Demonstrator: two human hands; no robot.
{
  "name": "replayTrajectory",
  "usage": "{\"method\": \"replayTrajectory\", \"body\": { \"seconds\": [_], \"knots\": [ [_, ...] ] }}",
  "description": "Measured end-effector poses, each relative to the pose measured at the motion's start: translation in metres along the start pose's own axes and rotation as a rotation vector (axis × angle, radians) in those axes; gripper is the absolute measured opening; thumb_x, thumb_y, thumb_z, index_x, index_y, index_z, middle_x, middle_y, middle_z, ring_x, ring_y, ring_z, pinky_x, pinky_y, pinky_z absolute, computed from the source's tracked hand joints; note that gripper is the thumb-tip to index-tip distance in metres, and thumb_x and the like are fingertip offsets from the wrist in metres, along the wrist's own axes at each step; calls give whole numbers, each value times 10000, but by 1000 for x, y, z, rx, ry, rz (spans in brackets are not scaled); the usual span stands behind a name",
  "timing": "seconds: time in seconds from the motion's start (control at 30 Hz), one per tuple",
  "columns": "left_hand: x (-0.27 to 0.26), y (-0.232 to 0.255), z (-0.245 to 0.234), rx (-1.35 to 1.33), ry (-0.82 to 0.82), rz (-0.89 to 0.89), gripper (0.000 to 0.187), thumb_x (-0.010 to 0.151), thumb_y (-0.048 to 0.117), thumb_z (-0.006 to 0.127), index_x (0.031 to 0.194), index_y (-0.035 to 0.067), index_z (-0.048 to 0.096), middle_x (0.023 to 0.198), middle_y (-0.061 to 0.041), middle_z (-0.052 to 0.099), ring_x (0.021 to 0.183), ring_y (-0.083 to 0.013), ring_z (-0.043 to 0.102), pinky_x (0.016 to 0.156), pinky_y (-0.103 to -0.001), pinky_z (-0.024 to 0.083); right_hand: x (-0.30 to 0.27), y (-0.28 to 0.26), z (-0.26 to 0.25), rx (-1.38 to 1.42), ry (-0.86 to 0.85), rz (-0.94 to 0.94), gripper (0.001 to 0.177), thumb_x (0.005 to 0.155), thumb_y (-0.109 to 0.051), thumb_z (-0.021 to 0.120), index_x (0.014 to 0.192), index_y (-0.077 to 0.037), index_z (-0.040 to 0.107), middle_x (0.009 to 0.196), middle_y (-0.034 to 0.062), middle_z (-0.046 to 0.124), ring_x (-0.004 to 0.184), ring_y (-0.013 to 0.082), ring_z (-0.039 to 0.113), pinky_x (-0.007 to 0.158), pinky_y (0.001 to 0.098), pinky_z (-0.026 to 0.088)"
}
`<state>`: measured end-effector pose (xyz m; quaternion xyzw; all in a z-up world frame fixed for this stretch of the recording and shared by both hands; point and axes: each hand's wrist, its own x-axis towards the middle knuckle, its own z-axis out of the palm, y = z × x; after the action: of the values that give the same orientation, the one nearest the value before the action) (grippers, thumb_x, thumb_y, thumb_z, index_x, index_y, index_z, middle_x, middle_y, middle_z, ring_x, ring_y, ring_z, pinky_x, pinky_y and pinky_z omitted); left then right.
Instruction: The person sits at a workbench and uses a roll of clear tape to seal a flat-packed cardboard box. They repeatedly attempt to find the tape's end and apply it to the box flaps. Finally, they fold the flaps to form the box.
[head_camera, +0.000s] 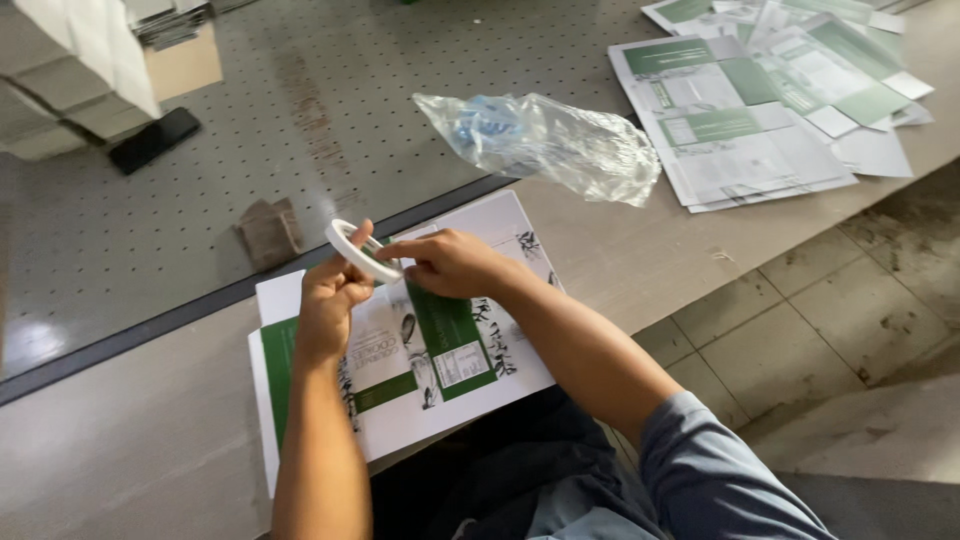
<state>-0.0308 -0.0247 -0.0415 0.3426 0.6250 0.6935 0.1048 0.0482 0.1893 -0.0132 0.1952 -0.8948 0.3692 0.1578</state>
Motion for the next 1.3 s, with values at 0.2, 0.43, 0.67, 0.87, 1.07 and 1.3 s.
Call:
{"method": "replayTrajectory", "body": {
  "seconds": [0.2,0.43,0.67,0.87,1.07,1.3],
  "knots": [
    [4,9,2,74,66,-15,795,710,-42,514,1496,74,553,609,19,477,583,-48,426,565,-162,323,-2,6,7,361,-41,-115,296,845,-111,685,1106,-209,786,660,5,573,618,209,640,604,350,527],
    [-1,32,18,175,-6,-137,658,775,-13,529,1409,116,648,617,-21,548,573,-125,498,573,-227,401,-4,-32,-15,552,-81,-110,239,827,-43,617,999,-74,780,696,73,555,679,166,577,630,361,490],
    [0,-4,17,534,-26,-165,589,693,79,618,1228,272,770,632,-13,650,562,-149,603,569,-304,467,3,-26,-13,564,149,-61,388,820,63,566,1150,-17,752,771,73,661,772,144,596,715,387,539],
    [-4,32,27,343,-187,-147,518,677,4,629,1161,115,776,598,-45,632,524,-147,539,500,-294,422,1,22,6,217,295,28,483,887,-34,588,1357,-96,680,727,138,665,666,272,639,648,404,512],
    [-1,18,11,-122,-114,-134,559,709,-30,624,1253,69,707,658,-34,619,513,-99,528,478,-240,426,0,15,9,7,109,80,545,903,-55,579,1440,-139,624,704,142,645,654,339,623,634,463,487],
    [-1,29,0,-218,27,-138,798,772,66,507,1568,115,471,534,-54,466,498,-122,413,509,-215,307,0,0,17,112,12,-3,238,880,-99,678,1106,-121,751,621,61,632,575,275,625,588,384,517]
  ]
}}
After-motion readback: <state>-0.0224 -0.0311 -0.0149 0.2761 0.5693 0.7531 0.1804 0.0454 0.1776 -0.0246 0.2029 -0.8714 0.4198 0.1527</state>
